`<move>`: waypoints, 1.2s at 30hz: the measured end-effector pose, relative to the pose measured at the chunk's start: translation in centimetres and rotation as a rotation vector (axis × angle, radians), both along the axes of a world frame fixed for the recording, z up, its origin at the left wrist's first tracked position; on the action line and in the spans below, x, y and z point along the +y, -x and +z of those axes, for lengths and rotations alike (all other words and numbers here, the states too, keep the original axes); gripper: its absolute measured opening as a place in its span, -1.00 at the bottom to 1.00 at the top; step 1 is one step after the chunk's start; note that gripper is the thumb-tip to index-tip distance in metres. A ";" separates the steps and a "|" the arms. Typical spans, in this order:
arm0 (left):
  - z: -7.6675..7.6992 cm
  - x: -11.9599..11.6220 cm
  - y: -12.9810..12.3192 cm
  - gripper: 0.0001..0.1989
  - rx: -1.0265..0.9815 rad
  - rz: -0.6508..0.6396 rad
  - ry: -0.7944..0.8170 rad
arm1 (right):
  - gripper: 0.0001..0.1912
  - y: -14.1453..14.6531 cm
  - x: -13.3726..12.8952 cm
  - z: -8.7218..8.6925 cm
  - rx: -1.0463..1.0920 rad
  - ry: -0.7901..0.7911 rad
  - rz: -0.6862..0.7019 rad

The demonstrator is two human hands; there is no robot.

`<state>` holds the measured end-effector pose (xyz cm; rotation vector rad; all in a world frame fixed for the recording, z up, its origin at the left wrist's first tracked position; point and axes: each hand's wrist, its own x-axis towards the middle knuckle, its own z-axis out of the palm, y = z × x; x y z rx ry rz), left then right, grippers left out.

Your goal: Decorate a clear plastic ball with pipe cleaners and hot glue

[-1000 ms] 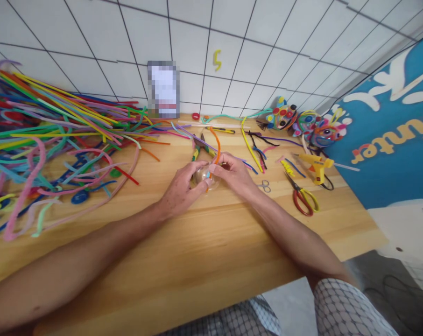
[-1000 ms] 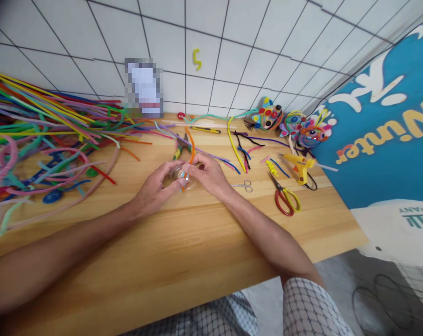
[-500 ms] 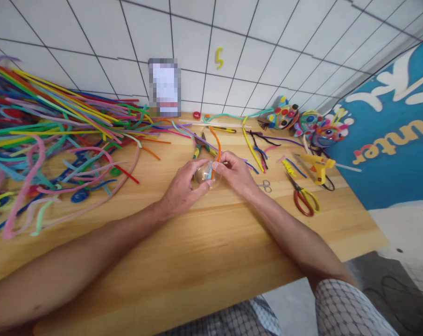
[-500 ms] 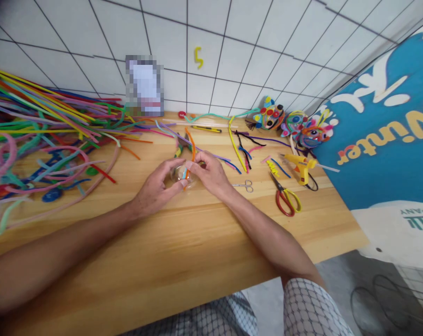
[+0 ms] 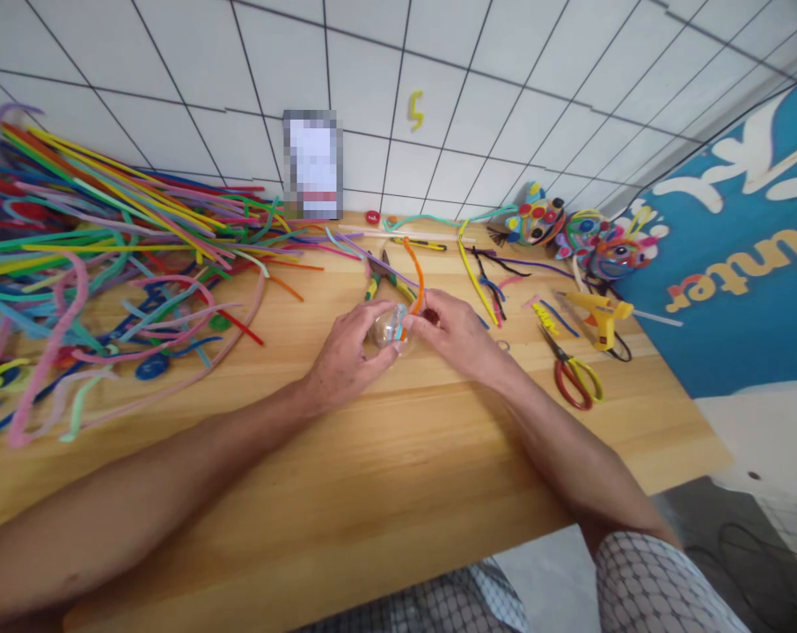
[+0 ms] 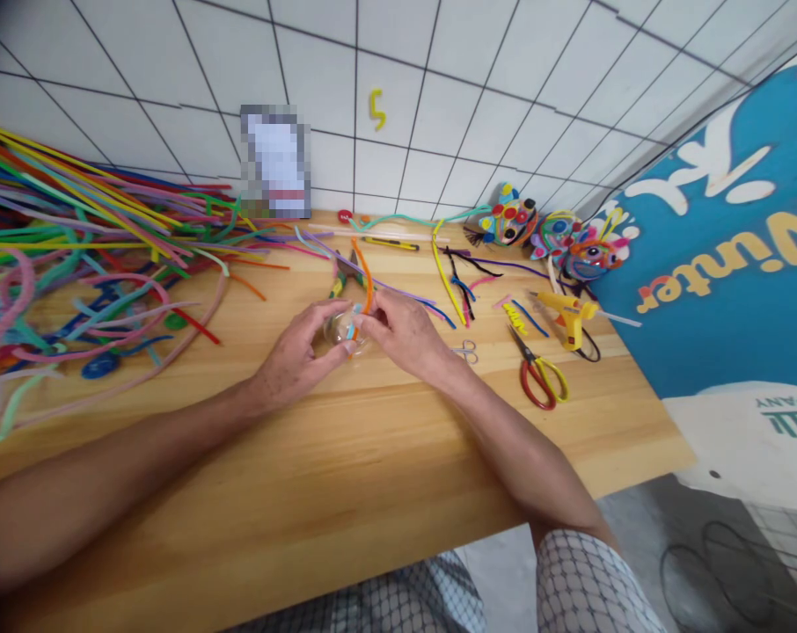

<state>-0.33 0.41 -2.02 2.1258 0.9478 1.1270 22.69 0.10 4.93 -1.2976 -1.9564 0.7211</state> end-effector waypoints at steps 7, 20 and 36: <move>-0.1 0.1 -0.1 -0.48 -0.011 -0.004 0.012 | -0.63 -0.1 0.1 -0.3 0.002 -0.031 0.022; -0.3 0.3 -0.1 -0.49 -0.029 -0.024 -0.017 | -0.63 0.5 0.0 -0.6 0.040 -0.047 -0.019; -0.3 0.1 0.1 -0.49 -0.071 -0.042 0.035 | -0.62 0.6 0.4 -1.6 0.170 0.023 -0.025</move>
